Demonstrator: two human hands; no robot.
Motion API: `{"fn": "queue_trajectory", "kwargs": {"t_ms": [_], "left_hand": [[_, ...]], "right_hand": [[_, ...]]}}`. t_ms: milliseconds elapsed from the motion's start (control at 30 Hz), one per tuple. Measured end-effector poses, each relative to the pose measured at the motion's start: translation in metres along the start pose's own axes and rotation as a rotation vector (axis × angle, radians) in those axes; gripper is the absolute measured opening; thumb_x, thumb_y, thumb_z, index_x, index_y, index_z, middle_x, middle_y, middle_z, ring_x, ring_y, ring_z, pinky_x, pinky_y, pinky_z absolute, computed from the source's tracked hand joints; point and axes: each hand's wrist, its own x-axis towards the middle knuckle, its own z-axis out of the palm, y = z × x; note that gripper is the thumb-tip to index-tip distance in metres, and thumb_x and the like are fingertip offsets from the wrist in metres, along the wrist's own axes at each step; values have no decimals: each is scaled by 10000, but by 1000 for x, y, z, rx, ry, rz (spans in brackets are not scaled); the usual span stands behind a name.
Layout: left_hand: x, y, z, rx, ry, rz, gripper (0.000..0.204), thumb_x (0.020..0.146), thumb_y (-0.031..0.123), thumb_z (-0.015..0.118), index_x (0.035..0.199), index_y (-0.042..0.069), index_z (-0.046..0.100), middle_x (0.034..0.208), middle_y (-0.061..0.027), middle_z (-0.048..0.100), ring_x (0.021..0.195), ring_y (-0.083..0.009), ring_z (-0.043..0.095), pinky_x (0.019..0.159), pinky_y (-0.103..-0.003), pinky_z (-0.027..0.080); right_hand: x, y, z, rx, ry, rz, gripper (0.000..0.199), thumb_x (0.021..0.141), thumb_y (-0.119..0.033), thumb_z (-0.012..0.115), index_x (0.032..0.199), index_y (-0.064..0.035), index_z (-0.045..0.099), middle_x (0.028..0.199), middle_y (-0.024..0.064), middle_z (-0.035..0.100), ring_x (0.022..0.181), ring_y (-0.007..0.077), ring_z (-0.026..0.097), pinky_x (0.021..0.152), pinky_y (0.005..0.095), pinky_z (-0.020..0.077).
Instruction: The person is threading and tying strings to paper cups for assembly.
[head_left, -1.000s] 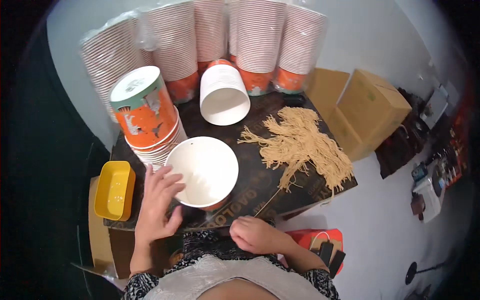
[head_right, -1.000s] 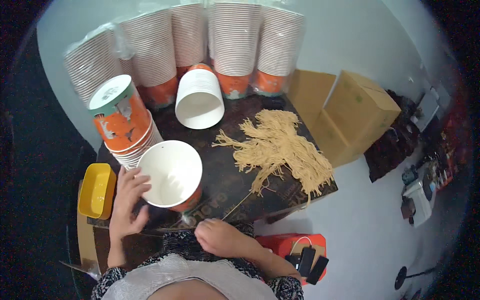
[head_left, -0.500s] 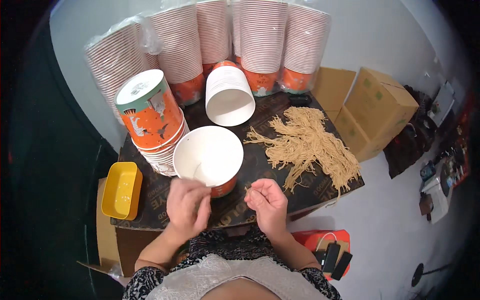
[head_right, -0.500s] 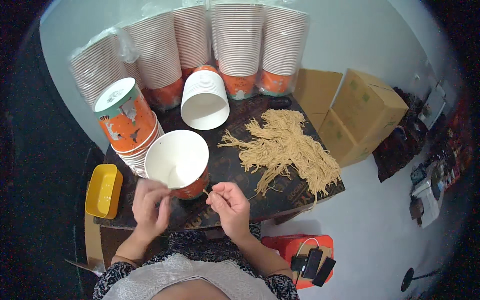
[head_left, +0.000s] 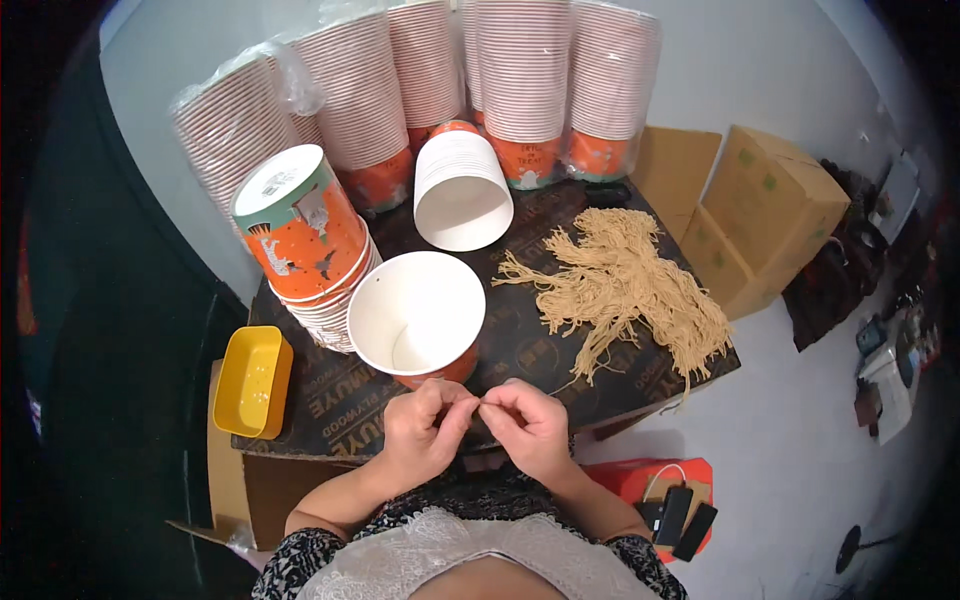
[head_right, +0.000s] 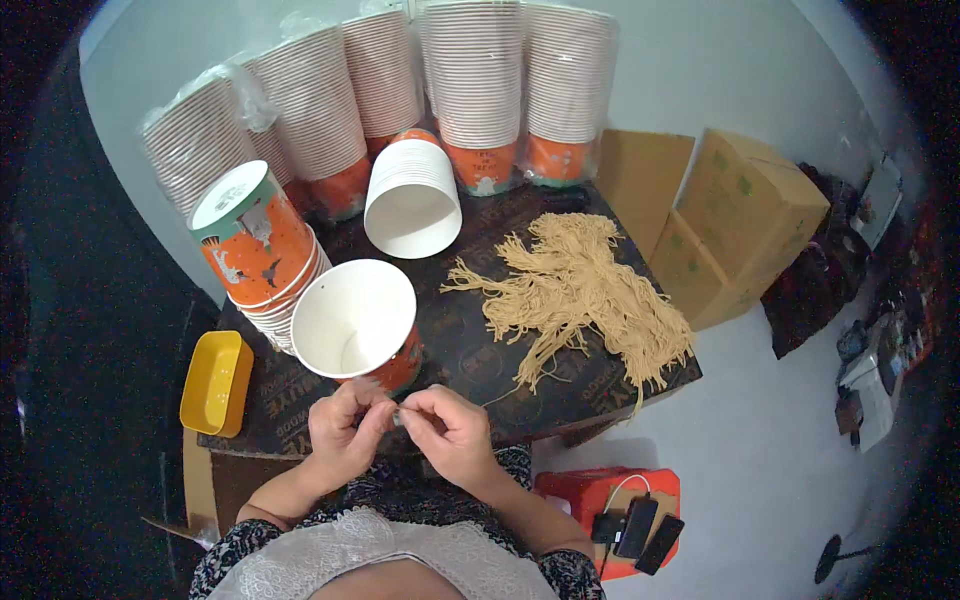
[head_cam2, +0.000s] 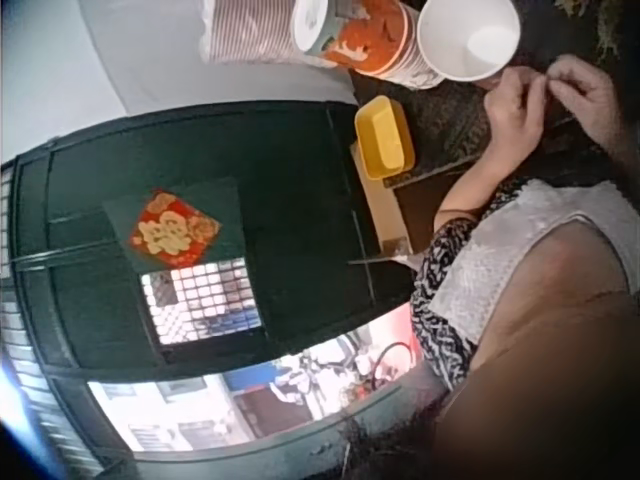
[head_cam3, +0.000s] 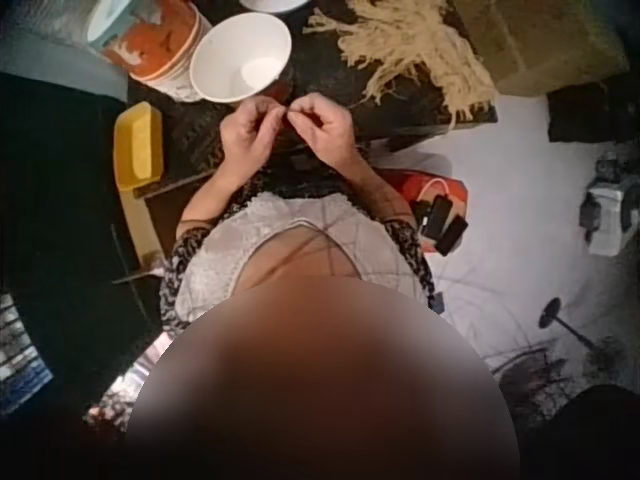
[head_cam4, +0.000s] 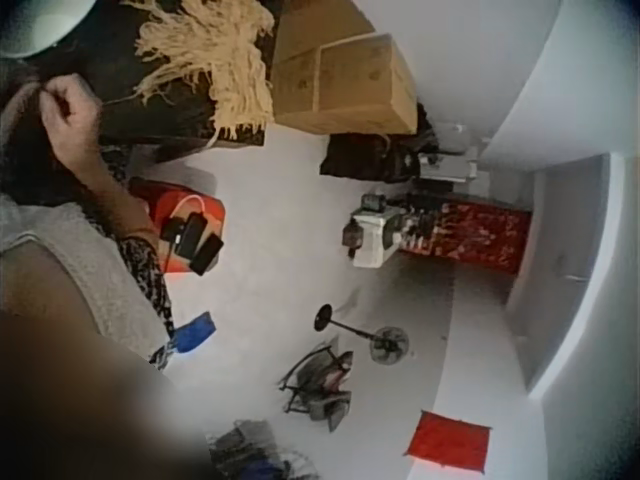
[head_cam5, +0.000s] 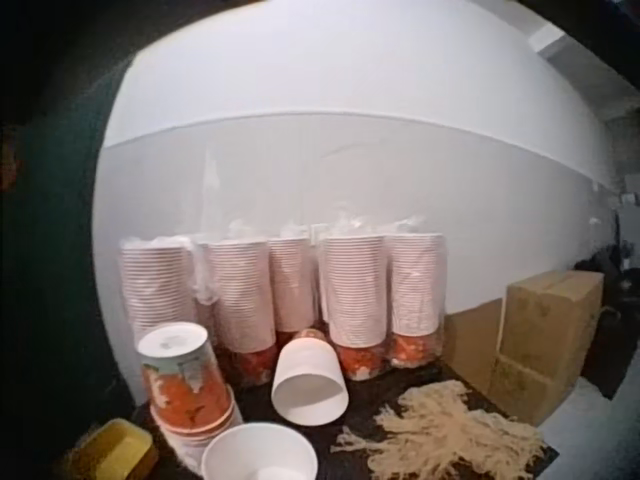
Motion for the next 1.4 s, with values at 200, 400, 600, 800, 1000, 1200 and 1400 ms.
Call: {"fn": "queue_trajectory", "kwargs": {"t_ms": [200, 400, 600, 800, 1000, 1200, 1400], "left_hand": [[9, 2, -25, 108, 157, -20, 54, 894, -23, 640, 864, 8, 607, 634, -49, 629, 544, -103, 612, 512, -239, 471], [31, -8, -52, 223, 188, 42, 60, 889, -20, 640, 844, -8, 602, 634, -56, 603, 510, -99, 558, 492, -247, 429], [42, -6, -55, 269, 150, 6, 58, 879, -16, 645, 834, -12, 608, 629, -67, 592, 508, -109, 551, 493, -253, 427], [43, -9, -54, 242, 125, -3, 68, 869, -9, 654, 814, -10, 614, 620, -77, 586, 506, -127, 557, 498, -260, 434], [58, -1, -55, 290, 29, -50, 39, 875, 21, 650, 864, -12, 633, 679, -119, 619, 570, -212, 617, 541, -298, 473], [99, -16, -58, 312, -595, 77, 328, 865, 41, 631, 1192, 6, 619, 1097, -188, 603, 1081, -351, 582, 941, -430, 465], [113, -34, -49, 245, -894, 73, 306, 869, 88, 619, 1162, 3, 652, 1075, -196, 639, 1076, -359, 590, 949, -415, 454]], "right_hand": [[20, 3, -2, -82, 130, -8, 103, 881, 37, 653, 808, -15, 602, 645, -80, 493, 601, -13, 414, 522, 177, 327], [31, 14, 2, -138, 125, -34, 161, 856, 51, 659, 757, -7, 546, 610, -63, 478, 557, -8, 410, 474, 202, 325], [34, 14, 7, -137, 146, -58, 164, 835, 68, 660, 752, -12, 543, 610, -56, 471, 560, -4, 410, 473, 205, 329], [39, 14, 10, -190, 172, -93, 185, 858, 47, 668, 730, -21, 553, 596, -95, 416, 558, -17, 343, 473, 198, 269], [40, 14, 9, -204, 143, -72, 175, 830, 49, 684, 750, -11, 540, 616, -24, 492, 564, 13, 418, 478, 223, 354], [47, 15, 14, -204, 131, -96, 143, 839, 37, 684, 776, -8, 564, 614, -23, 509, 560, 13, 434, 482, 223, 365], [51, 16, 18, -151, 152, -106, 147, 877, 39, 658, 764, -11, 579, 604, -101, 424, 562, -18, 351, 478, 193, 272]]}}
